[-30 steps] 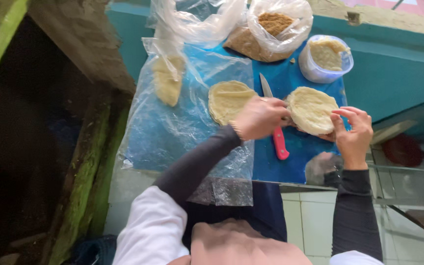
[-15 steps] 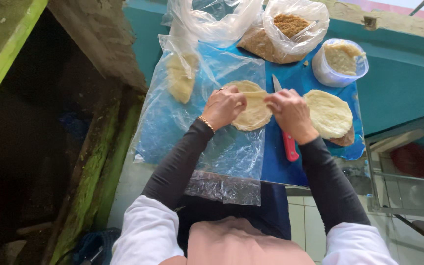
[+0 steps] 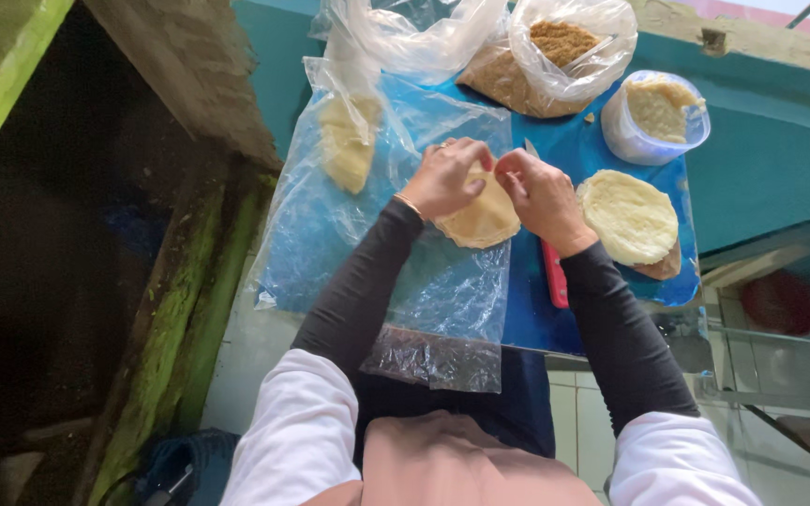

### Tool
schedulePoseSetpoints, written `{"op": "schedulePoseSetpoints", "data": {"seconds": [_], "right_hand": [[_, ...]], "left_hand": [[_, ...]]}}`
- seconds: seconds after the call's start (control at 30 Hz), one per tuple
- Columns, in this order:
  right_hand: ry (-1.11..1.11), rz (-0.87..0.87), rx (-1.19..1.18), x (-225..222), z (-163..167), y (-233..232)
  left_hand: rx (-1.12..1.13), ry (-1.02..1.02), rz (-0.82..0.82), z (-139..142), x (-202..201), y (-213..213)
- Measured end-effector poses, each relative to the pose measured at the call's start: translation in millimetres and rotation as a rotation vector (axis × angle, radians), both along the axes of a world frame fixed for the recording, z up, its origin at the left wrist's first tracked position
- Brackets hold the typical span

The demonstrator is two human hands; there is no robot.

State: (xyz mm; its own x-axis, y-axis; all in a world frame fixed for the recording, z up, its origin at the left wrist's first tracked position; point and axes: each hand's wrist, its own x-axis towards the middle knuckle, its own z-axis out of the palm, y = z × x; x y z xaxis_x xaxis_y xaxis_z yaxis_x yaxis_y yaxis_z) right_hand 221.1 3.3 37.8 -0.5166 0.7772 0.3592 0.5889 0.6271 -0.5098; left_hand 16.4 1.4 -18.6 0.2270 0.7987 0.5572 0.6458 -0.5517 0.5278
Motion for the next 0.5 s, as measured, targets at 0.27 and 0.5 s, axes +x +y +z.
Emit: {"op": "schedulePoseSetpoints", "data": {"seconds": [0.27,0.5], "right_hand": [[0.186,0.174,-0.100,-0.8,39.6,-28.0],[0.459,0.147,-0.380,22.2,44.6,-46.5]], "left_hand": [[-0.369,-0.263,-0.367,41.6,-22.0,-17.0],[-0.234,-0.252,-0.391,81.5,-0.6,-39.5]]}}
